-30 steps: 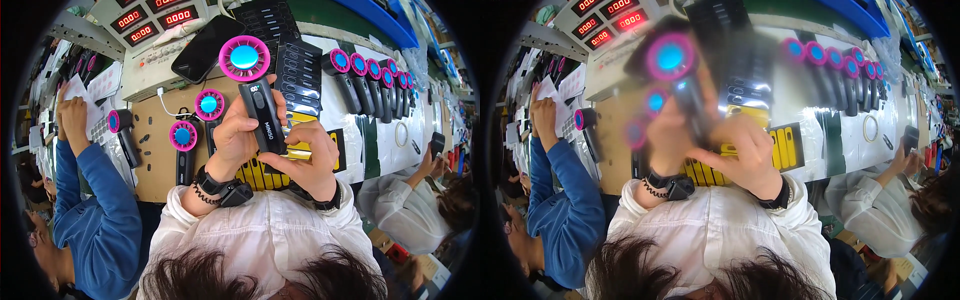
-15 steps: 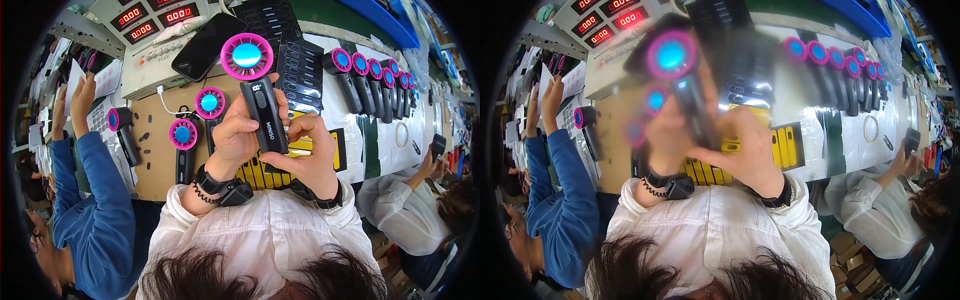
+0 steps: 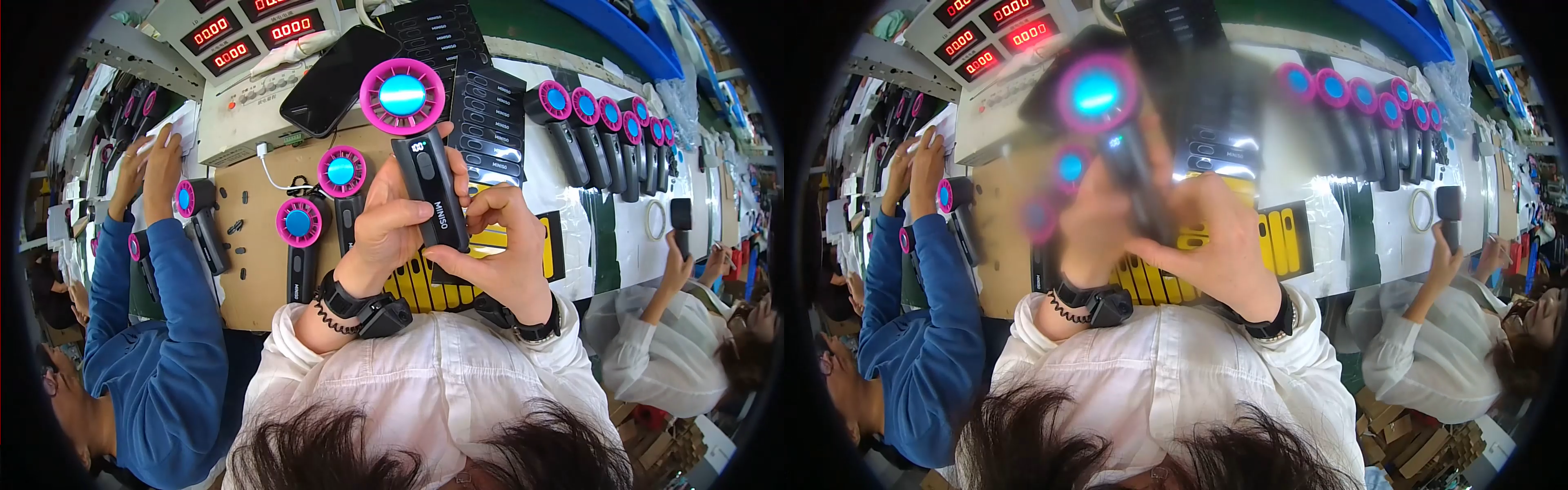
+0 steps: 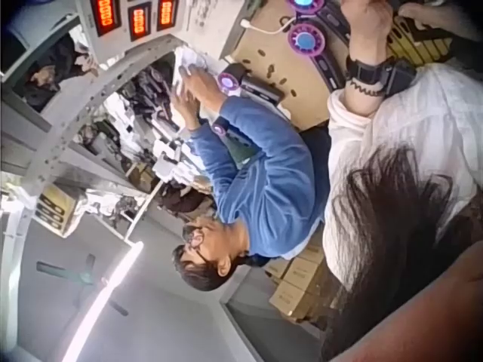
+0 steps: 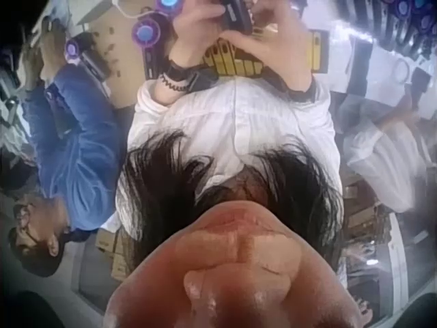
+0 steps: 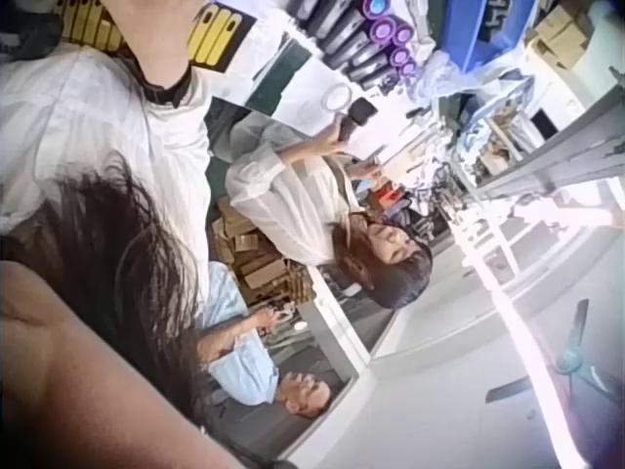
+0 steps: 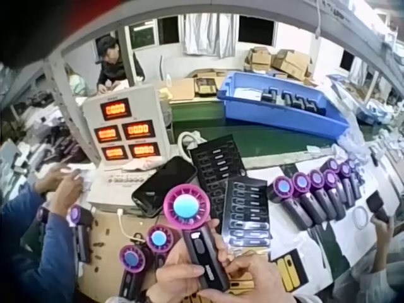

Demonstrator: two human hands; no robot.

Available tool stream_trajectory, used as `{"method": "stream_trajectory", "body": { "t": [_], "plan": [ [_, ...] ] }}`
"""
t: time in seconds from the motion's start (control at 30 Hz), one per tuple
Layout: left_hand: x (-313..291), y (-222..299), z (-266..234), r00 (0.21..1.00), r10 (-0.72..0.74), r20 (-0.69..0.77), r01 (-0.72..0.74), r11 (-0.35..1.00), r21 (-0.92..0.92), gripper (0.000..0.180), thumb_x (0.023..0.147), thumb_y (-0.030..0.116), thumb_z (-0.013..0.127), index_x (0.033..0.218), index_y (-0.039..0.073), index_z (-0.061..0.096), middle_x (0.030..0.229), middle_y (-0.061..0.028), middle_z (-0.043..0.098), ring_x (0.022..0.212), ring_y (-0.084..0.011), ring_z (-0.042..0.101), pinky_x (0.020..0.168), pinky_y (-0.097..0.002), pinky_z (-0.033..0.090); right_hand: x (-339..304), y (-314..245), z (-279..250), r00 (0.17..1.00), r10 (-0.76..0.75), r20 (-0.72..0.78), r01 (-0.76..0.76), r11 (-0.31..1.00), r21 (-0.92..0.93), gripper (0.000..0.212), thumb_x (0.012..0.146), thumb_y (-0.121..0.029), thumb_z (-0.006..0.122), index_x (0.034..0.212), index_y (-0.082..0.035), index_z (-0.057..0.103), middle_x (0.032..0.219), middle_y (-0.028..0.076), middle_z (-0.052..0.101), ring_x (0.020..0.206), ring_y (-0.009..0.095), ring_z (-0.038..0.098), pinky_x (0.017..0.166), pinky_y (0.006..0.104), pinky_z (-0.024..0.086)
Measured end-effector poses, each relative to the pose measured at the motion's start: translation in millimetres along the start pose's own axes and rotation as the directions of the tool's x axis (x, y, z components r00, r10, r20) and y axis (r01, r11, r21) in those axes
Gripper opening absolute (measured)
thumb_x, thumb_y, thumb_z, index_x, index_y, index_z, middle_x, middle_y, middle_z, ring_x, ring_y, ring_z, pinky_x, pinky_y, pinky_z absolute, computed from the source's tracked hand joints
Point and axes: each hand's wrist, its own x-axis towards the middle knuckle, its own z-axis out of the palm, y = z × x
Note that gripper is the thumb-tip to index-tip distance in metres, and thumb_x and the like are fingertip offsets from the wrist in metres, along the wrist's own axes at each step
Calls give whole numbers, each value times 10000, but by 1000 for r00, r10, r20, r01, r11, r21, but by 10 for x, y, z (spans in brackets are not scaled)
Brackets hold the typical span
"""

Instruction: The person picks up a handheld fan, presses a small button into its handle, and applies a brand sticker over it. They then press the button to cycle through the fan's power settings before setting it down.

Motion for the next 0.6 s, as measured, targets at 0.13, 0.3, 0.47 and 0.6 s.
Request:
{"method": "stream_trajectory", "body": {
  "t": [0.13,0.3,0.47,0.6],
  "plan": [
    [0,0,2,1000,15,0,-15,999,49,750,626,28,530,1322,-24,259,1017,-141,486,900,-198,533,800,-294,464,3,-2,13,992,117,41,-119,992,50,549,565,-213,852,894,-45,446,757,28,541,654,98,560,634,234,480],
    [-9,24,27,999,7,-39,0,989,151,723,664,40,554,1324,-16,263,1026,-121,491,897,-189,536,796,-296,466,-43,44,9,981,172,92,-178,982,59,545,581,-174,838,910,-44,425,836,40,537,714,92,554,671,234,475],
    [-25,17,9,1000,-25,-6,26,994,106,700,684,36,557,1321,-11,271,1037,-106,500,897,-182,550,802,-298,470,-3,50,-4,975,215,57,-219,878,427,444,703,-65,705,1038,-20,416,1034,83,488,860,121,557,756,255,469],
    [-43,7,51,997,-46,-60,50,996,72,680,689,21,549,1313,-10,280,1040,-101,506,898,-181,560,805,-304,473,188,23,36,957,289,30,-249,761,599,484,772,-8,592,1203,2,370,1208,118,427,1025,166,526,855,285,440]
  ]
}}
